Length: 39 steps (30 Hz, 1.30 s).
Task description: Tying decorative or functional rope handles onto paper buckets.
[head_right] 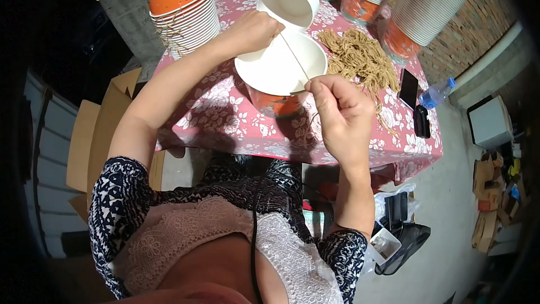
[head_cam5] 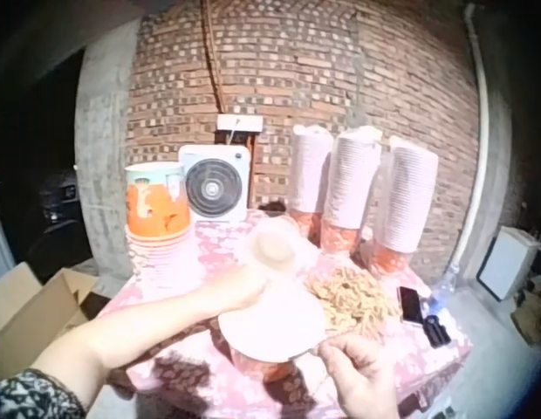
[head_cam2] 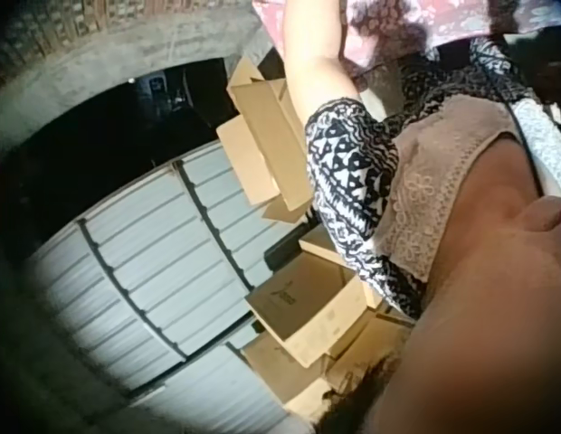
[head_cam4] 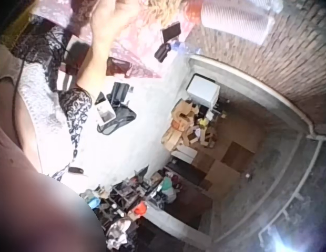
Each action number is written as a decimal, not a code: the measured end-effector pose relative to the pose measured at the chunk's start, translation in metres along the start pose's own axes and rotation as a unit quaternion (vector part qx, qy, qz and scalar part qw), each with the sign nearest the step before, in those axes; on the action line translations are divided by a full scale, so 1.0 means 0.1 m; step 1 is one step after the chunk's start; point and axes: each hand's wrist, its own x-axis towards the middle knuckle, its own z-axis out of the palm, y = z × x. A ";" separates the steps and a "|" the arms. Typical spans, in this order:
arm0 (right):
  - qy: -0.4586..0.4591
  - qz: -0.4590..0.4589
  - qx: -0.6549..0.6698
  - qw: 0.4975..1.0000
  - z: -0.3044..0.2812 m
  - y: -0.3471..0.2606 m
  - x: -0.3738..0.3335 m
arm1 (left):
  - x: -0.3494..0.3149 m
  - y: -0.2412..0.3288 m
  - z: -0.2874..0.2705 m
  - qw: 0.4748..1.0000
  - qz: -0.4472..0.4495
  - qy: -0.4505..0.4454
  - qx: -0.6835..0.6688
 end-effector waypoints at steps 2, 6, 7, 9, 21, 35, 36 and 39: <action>0.012 0.019 0.043 0.999 -0.06 0.06 0.00 | 0.00 0.01 0.01 1.000 0.006 0.009 -0.001; 0.007 0.110 0.194 0.975 -0.07 0.13 -0.02 | -0.02 -0.10 -0.08 0.997 -0.031 -0.018 0.073; 0.004 0.133 0.225 0.965 -0.03 0.15 -0.04 | -0.04 -0.16 -0.10 0.995 -0.034 -0.019 0.094; -0.012 0.191 0.304 0.933 0.00 0.22 -0.09 | -0.09 -0.25 -0.13 0.995 -0.078 -0.023 0.066; 0.034 0.182 0.588 0.787 0.15 0.59 -0.17 | -1.27 1.28 -0.31 0.891 -0.100 0.165 -0.412; 0.190 -0.135 -0.136 0.963 0.13 0.77 -0.21 | -1.16 1.51 -0.13 0.797 -0.284 -0.126 -0.519; 0.136 -0.123 -0.116 0.976 0.14 0.65 -0.29 | -1.14 1.52 -0.19 0.823 -0.286 -0.127 -0.475; -0.022 -0.107 -0.052 0.993 0.17 0.54 -0.43 | -1.09 1.54 -0.28 0.873 -0.236 -0.094 -0.415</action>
